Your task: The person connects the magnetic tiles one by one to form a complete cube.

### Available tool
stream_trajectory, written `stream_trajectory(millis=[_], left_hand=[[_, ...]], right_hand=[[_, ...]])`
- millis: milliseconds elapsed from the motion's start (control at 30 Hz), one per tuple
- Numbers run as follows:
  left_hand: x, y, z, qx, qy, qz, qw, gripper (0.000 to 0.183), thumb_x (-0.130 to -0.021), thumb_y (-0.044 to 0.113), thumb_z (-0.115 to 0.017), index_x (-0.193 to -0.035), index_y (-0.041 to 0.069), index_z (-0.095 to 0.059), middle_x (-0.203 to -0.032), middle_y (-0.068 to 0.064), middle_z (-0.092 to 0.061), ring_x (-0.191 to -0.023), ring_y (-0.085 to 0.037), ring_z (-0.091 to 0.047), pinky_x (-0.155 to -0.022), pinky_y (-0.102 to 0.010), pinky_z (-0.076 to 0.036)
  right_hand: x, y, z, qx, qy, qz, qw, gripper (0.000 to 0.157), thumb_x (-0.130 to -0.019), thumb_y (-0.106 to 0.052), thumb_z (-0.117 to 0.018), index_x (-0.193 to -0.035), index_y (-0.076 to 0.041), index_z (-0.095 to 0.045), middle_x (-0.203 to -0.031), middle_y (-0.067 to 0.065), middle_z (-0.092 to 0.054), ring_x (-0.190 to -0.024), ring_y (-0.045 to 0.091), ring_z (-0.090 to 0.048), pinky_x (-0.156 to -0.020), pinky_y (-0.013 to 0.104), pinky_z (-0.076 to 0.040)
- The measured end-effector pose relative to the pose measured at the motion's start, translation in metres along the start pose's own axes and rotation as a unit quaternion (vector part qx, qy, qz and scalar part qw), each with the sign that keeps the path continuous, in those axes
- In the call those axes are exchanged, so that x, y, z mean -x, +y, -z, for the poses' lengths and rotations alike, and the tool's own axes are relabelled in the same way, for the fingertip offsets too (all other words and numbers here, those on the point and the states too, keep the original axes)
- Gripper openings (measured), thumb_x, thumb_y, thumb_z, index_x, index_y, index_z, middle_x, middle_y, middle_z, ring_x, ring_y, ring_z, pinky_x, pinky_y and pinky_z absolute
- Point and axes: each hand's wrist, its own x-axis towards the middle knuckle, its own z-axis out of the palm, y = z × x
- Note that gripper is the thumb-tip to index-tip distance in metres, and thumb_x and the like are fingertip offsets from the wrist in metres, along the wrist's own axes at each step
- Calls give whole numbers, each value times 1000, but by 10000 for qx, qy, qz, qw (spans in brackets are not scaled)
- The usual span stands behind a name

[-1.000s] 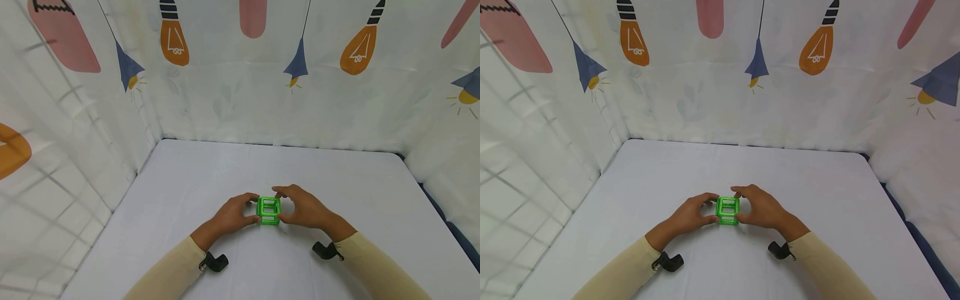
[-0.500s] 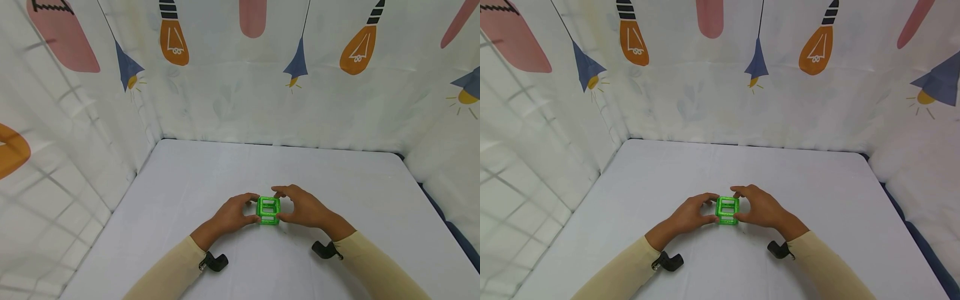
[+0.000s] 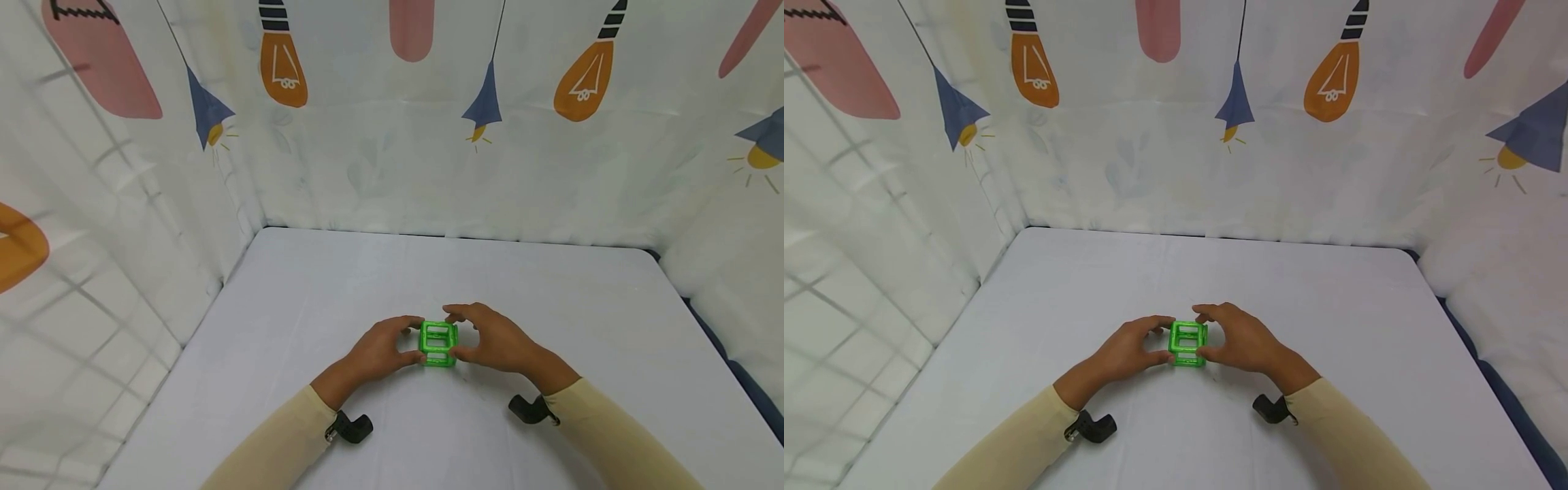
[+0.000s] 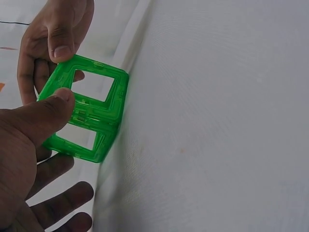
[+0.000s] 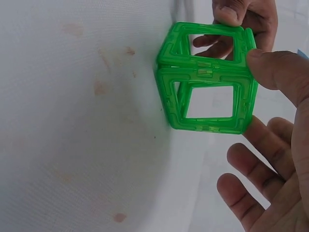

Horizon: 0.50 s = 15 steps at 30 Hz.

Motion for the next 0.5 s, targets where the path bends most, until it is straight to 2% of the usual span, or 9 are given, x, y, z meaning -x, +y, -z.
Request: stream_trajectory(millis=[267,500], left_hand=[[0,-2,0,73,1,-61,10000,65,-89,37,-82,-144,15,-57,-136,3,-62,-120,-19,-59,-99,-41,-48],[2,-2,1,161,90,16,9998,64,-92,43,-77,-146,17,-54,-141,3,-59,-125,-20,-57,-103,-44,-46]], right_hand=[[3,1,0,1,168,-43,9999,84,-81,-34,-89,-153,-19,-47,-129,-7,-61,-118,24,-58,-91,41,-53],[9,6,-1,98,122,-308,9994,84,-81,-37,-88,-152,-22,-47,-127,-6,-63,-112,22,-61,-89,41,-53]])
